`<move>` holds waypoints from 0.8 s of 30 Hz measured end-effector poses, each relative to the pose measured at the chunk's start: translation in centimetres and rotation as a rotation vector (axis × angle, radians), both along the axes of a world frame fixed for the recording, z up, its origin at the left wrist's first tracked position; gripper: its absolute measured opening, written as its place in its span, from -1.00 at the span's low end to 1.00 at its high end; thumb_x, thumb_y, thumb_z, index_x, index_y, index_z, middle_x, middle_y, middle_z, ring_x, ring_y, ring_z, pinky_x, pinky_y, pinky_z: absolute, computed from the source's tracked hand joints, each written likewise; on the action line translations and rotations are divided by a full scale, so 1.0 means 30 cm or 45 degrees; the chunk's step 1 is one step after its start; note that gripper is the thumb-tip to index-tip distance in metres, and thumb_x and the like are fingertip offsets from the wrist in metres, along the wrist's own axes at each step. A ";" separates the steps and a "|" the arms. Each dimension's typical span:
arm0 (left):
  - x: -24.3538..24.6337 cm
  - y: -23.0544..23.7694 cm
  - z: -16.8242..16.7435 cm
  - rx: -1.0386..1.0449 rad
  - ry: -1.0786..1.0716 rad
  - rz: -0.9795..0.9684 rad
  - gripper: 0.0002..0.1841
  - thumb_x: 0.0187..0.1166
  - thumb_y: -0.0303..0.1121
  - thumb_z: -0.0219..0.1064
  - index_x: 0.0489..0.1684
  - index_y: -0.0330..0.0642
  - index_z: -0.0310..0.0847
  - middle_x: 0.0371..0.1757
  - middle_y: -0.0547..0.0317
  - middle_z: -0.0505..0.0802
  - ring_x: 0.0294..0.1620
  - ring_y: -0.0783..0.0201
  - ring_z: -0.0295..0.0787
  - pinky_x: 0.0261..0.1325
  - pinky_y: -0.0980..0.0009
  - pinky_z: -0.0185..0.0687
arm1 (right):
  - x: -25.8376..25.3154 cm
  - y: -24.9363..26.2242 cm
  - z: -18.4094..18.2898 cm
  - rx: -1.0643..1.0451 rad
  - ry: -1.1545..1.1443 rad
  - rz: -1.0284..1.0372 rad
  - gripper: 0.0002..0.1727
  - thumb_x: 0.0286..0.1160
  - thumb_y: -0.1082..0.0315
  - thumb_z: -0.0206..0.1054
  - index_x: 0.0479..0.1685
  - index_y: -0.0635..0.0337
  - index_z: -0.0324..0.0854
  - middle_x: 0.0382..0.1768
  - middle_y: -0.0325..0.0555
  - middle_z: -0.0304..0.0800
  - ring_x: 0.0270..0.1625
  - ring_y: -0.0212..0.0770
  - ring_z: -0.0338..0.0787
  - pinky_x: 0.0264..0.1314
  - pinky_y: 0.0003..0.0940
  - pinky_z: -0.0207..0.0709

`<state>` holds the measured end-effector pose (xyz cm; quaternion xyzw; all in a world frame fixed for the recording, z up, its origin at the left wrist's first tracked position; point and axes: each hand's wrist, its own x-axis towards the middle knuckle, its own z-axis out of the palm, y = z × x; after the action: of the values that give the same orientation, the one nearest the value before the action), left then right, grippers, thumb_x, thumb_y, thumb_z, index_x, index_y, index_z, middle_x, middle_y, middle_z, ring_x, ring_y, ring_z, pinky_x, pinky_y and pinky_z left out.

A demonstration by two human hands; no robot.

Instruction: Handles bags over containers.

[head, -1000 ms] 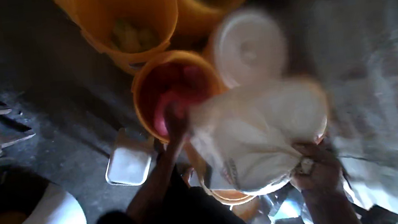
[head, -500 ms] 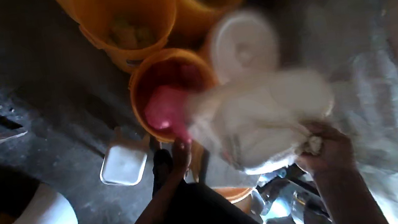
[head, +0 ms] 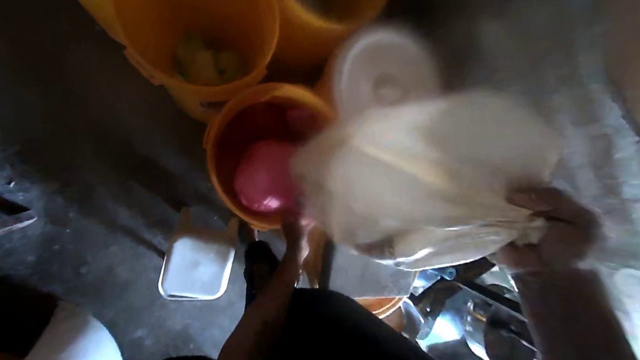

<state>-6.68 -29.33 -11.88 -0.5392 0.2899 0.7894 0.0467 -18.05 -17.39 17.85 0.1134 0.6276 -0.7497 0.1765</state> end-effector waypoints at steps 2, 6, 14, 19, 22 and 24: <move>0.013 -0.037 -0.024 0.045 0.000 0.078 -0.67 0.75 -0.59 -0.04 0.37 -0.60 0.37 0.18 -0.33 0.64 0.07 0.02 0.71 0.10 0.15 0.77 | 0.041 0.009 -0.077 0.045 -0.086 0.052 -0.80 0.20 0.43 0.27 -0.41 -0.11 0.76 -0.43 -0.35 0.89 -0.38 -0.49 0.85 -0.33 -0.48 0.78; 0.049 -0.130 -0.067 -0.008 -0.091 0.033 -0.70 0.72 -0.61 -0.01 0.32 -0.60 0.39 0.12 -0.28 0.62 0.02 0.06 0.67 0.07 0.21 0.73 | 0.168 0.020 -0.232 0.270 -0.212 0.195 -0.71 -0.05 0.33 0.53 -0.24 -0.18 0.78 -0.40 -0.44 0.89 -0.39 -0.51 0.84 -0.37 -0.49 0.77; 0.165 -0.181 0.126 -0.381 0.037 -0.430 -0.52 0.93 -0.38 -0.26 0.59 -0.59 0.27 0.47 -0.39 0.61 0.43 0.07 0.59 0.46 0.29 0.54 | 0.344 -0.156 -0.320 0.423 0.009 0.549 -0.62 -0.05 0.33 0.56 -0.11 0.16 0.76 -0.28 -0.51 0.86 -0.20 -0.68 0.79 -0.10 -0.64 0.71; 0.170 -0.365 0.056 -0.351 -0.106 -0.748 -0.61 0.82 -0.45 -0.02 0.47 -0.55 0.36 0.18 -0.30 0.70 0.05 0.15 0.71 0.06 0.27 0.70 | 0.360 -0.097 -0.314 0.485 0.174 0.584 -0.62 0.00 0.36 0.57 -0.09 0.29 0.78 -0.30 -0.35 0.85 -0.22 -0.71 0.72 -0.14 -0.71 0.63; 0.060 -0.616 0.031 -0.525 -0.187 -1.481 -0.58 0.75 -0.41 0.22 0.49 -0.45 0.47 0.30 -0.33 0.75 0.28 -0.08 0.74 0.37 0.02 0.63 | 0.323 0.002 -0.312 0.406 0.232 0.422 -0.64 0.06 0.27 0.59 -0.05 0.02 0.80 -0.25 -0.54 0.87 -0.17 -0.74 0.76 -0.10 -0.72 0.69; -0.151 -0.718 0.072 -0.930 -0.068 -1.619 -0.58 0.80 -0.33 0.17 0.51 -0.43 0.51 0.37 -0.38 0.72 0.43 -0.22 0.65 0.54 -0.13 0.49 | 0.320 0.035 -0.320 0.367 0.264 0.375 -0.65 0.12 0.22 0.59 -0.03 -0.07 0.80 -0.23 -0.59 0.87 -0.16 -0.76 0.76 -0.09 -0.74 0.69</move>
<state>-11.22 -50.87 -9.73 -0.2670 0.7901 0.4495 0.3200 -8.45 -16.33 8.26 -0.0331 0.7527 -0.6262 0.2007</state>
